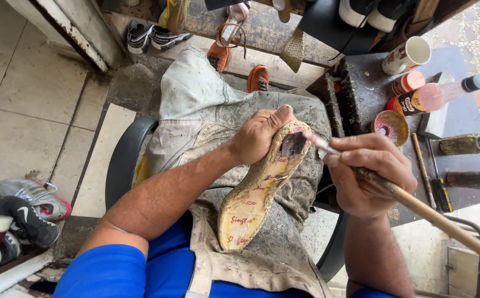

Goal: The person applies a reddish substance to the sole of a shoe using a brush. They repeatedly dip the brush into a small container to reload the substance and continue applying it to the shoe's sole and edges.

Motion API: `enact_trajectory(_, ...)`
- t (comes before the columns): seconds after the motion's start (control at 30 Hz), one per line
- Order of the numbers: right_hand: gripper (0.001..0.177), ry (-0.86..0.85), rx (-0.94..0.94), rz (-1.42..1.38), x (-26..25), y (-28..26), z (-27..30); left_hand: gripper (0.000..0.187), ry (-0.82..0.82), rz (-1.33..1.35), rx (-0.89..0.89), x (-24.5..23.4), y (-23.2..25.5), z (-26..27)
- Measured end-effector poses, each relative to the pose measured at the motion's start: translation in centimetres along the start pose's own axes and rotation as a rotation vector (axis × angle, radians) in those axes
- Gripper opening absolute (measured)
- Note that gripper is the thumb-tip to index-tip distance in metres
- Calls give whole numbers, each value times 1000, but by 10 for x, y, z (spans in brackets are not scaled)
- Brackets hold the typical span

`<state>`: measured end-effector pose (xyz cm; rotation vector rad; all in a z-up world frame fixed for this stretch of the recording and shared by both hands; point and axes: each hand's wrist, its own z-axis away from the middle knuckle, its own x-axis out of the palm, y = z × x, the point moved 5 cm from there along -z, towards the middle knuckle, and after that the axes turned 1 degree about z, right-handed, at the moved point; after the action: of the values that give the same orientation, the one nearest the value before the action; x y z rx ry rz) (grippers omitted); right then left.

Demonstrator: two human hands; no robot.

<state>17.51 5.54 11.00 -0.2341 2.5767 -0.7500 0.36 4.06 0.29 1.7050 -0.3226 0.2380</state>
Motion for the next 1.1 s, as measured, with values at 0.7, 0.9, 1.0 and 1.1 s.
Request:
enact_trajectory(0.7, 16, -120, 27, -369, 20, -11, -8, 56, 140, -40, 18, -23, -23, 5)
enact_trajectory(0.9, 14, -106, -13, -363, 37, -5, 24, 60, 188, -124, -84, -29, -32, 8)
enact_trajectory(1.0, 13, -38, -85, -550, 29, 18, 27, 56, 240, -91, -97, -20, -23, 11)
enact_trajectory(1.1, 14, -49, -101, -465, 38, 21, 30, 61, 235, -175, -126, -17, -10, 8)
